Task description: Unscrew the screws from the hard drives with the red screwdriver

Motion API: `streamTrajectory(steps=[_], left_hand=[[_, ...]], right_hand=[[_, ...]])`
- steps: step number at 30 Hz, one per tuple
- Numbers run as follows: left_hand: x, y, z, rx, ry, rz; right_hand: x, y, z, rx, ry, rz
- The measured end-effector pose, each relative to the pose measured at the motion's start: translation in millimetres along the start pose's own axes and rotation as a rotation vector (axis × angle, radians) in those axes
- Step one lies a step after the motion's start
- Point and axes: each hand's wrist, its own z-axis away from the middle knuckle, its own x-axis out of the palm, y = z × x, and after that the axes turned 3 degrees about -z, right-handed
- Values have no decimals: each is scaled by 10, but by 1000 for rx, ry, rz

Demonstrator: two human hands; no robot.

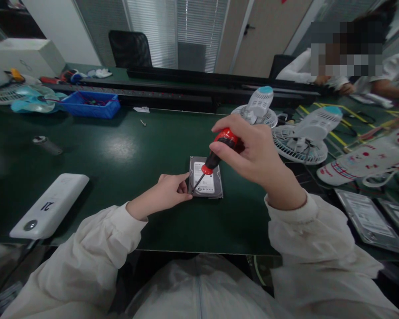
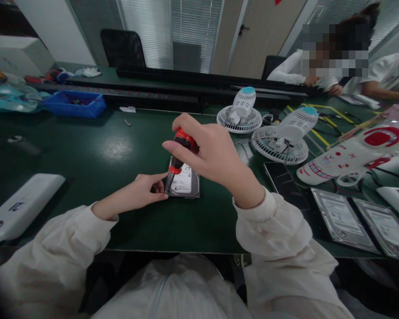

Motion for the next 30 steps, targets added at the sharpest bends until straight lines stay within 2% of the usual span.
streamTrajectory(steps=[5,10,14,16,19,22,26,30], left_hand=[[6,-11,-12,3,-8,-5],[13,-18,-13,3,-7,-10],[17,-13,-9,-9,-10,-11],[11,-5,-7,-7,-10,-13],[0,6,-4,2,-9,-18],[0,2,-3,9,-8,-22],[20,-23,-11,12,-1,-18],[23,-26,-12,15,2,-10]], right_hand=[[-29,44,9,-49,-52,-144],[-75,47,19,-27,-13,-11],[-83,32,29,-94,-79,-134],[-60,35,25,-107,-55,-167],[-29,51,17,-78,28,-77],[-31,51,15,-92,28,-28],[-41,22,12,-124,14,-119],[-4,14,15,-37,62,-203]])
